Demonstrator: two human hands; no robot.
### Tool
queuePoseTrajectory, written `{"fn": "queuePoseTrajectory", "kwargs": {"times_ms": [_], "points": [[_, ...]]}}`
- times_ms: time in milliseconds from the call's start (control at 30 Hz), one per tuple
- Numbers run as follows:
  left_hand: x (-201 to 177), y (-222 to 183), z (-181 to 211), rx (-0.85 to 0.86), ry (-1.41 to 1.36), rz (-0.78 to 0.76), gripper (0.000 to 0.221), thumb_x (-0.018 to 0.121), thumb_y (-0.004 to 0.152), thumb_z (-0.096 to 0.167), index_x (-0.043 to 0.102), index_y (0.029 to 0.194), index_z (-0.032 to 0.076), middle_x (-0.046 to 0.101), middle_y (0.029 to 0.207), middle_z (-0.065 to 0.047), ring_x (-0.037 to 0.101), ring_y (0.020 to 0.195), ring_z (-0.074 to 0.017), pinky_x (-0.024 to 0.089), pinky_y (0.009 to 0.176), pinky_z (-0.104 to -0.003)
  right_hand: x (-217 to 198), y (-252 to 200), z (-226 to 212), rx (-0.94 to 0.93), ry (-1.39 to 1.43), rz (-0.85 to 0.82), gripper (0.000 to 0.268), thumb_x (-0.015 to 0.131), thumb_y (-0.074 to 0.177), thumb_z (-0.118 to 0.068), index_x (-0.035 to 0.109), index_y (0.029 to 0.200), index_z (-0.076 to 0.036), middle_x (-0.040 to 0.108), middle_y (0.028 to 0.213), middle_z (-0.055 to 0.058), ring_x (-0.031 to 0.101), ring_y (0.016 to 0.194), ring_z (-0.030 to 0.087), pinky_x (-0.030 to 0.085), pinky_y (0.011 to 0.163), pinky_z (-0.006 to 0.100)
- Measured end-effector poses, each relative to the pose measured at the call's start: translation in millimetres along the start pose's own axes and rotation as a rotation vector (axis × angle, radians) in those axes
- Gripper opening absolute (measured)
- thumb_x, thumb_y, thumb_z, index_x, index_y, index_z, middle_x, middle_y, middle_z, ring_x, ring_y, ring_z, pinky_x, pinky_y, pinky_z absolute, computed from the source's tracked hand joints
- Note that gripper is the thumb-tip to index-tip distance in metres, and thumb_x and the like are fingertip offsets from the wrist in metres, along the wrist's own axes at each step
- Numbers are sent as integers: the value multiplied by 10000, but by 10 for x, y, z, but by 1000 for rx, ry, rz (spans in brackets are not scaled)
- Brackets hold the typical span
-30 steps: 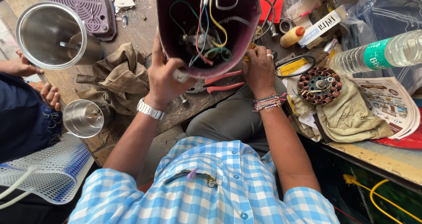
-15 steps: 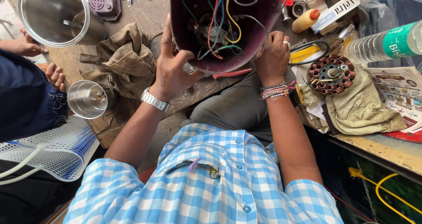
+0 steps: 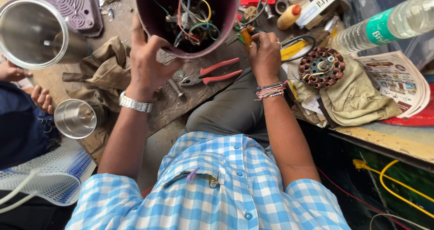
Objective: The person works on the internal wiring of a disassembled blender base using a screwdriver and pliers. They adjust wires and components within the motor housing, then handle a metal blender jar, placing it on the base and inspecting the interior before setting it aside.
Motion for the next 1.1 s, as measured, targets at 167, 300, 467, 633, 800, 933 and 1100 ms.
{"fn": "queuePoseTrajectory", "kwargs": {"times_ms": [167,300,467,633,800,933,1100], "points": [[-77,144,-23,-90,-149,-18,479,962,796,239,648,1120,81,87,1612,-372,266,1540,-543,494,1163,-471,84,-45,16,-72,29,-56,158,694,911,-6,712,1048,-82,651,1059,133,618,1028,354,505,911,465],[-12,200,71,160,143,114,484,1010,850,409,686,1110,160,159,1713,-191,189,1585,-434,173,1328,-590,266,-85,-89,-325,115,-262,296,649,886,2,713,1164,-81,673,1148,116,626,1077,327,517,942,428],[178,133,155,144,84,45,382,930,1001,407,706,1129,126,287,1703,-209,226,1615,-407,102,1343,-615,647,106,-171,-576,-73,-199,405,597,925,-36,633,1328,-22,627,1304,146,605,1167,321,511,1003,391],[153,187,110,133,122,36,412,923,973,412,661,929,97,338,1693,-184,200,1613,-431,121,1337,-634,1120,348,-164,-324,-215,-258,262,589,976,-138,643,1207,-26,609,1184,159,600,1082,341,490,950,462],[176,379,-57,149,142,71,421,920,968,377,635,892,77,371,1663,-203,187,1580,-468,106,1310,-657,1137,239,-175,-459,-296,-103,329,579,902,-102,660,1213,-27,584,1163,159,572,1100,338,496,925,447],[212,617,-212,127,122,109,413,905,897,343,601,872,64,476,1499,-231,372,1426,-461,227,1232,-643,1062,239,-246,-484,-320,-41,264,568,888,-112,678,1125,-68,603,1158,146,578,1075,325,487,853,447],[262,877,-330,74,27,98,461,928,923,333,576,944,35,559,1177,-153,519,1152,-368,457,966,-511,970,295,-381,-510,-364,-136,187,542,950,-89,670,1084,-64,619,1073,133,603,1070,315,501,910,436]]}}
Point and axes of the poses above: each hand's wrist, its own y-axis towards the middle knuckle, its own x-axis out of the palm, z = x × y, the point moved 3 cm from there along y, towards the middle knuckle
